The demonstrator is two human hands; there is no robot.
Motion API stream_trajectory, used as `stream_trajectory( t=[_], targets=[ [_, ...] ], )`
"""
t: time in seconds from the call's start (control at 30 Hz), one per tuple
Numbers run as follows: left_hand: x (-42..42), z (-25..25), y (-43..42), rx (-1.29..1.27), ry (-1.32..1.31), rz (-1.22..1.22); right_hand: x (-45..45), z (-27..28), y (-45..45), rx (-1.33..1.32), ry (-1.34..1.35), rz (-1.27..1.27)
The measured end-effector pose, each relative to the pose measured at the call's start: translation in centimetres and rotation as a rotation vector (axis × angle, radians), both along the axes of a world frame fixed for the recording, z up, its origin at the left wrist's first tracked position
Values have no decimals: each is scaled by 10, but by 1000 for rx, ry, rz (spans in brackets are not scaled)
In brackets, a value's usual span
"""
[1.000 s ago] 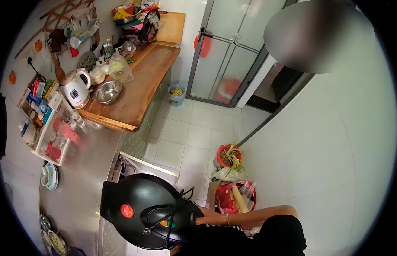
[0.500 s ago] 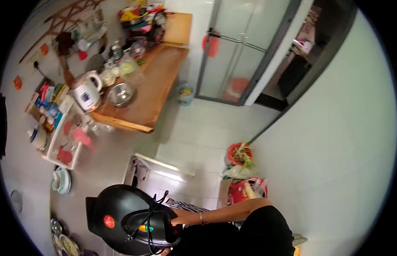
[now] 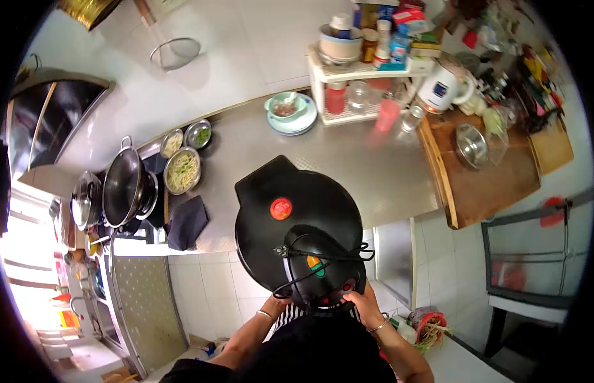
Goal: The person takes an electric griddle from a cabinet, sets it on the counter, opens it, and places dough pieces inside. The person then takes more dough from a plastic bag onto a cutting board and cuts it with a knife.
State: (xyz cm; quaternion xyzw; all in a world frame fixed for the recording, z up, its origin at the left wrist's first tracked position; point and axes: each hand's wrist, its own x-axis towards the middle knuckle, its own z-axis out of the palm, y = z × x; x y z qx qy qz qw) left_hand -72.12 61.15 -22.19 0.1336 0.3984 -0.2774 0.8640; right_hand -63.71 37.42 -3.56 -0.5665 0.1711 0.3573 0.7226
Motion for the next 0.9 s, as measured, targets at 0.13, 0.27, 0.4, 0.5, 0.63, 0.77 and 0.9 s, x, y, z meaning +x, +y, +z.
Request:
stream_trajectory(
  t=[0.13, 0.27, 0.4, 0.5, 0.63, 0.77, 0.9],
  targets=[
    [14, 4, 47, -112, 4, 155, 10, 0, 50, -18, -9, -26],
    [30, 10, 93, -180, -11, 279, 17, -3, 97, -7, 43, -80],
    [42, 21, 132, -177, -26, 342, 14, -24, 129, 42, -1, -47],
    [53, 24, 160, -99, -72, 383, 13, -39, 158, 73, -68, -105],
    [61, 26, 192, 223, -165, 353, 12, -67, 185, 128, 8, -130],
    [64, -1, 233, 411, -54, 358, 20, -63, 218, 146, -37, -221],
    [85, 18, 249, 670, 28, 242, 19, -83, 238, 155, -88, -224]
  ],
)
